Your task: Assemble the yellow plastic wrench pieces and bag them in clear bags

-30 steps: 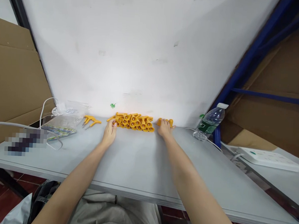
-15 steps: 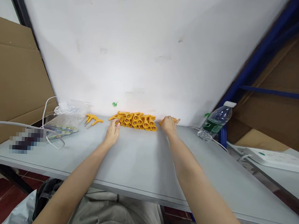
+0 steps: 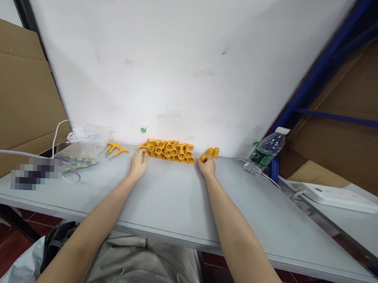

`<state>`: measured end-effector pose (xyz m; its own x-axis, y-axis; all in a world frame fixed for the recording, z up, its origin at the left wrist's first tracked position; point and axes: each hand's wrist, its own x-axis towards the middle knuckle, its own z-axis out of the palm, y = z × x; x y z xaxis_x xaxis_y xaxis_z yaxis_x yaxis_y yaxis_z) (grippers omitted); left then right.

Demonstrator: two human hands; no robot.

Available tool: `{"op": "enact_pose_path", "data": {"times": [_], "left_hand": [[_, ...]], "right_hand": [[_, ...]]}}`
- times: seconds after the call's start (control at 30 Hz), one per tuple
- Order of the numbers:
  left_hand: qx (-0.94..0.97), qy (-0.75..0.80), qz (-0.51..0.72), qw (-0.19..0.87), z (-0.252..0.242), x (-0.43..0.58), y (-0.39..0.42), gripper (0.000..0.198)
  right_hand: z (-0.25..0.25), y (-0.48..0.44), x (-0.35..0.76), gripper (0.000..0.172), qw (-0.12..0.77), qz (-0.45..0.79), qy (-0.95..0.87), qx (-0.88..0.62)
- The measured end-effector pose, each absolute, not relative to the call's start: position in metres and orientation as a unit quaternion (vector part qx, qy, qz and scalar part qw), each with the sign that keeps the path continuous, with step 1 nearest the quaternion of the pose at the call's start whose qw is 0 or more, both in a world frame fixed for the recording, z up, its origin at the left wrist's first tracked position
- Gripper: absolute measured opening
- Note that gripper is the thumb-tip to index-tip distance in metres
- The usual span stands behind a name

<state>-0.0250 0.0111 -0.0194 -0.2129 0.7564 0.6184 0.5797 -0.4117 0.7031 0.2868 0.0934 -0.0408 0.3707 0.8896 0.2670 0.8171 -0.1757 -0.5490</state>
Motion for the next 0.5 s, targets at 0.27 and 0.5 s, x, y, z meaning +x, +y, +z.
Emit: {"op": "enact_pose_path", "data": {"times": [0.27,0.5], "left_hand": [[0.471,0.776,0.419,0.04,-0.012,-0.074,0.044,0.039],[0.5,0.806,0.316,0.03,-0.018,-0.111,0.055,0.034]], "right_hand": [[-0.046,0.079,0.278,0.026,0.285,0.044,-0.555,-0.78],[-0.038,0.067,0.273,0.027,0.293,0.075,-0.561,-0.77]]}}
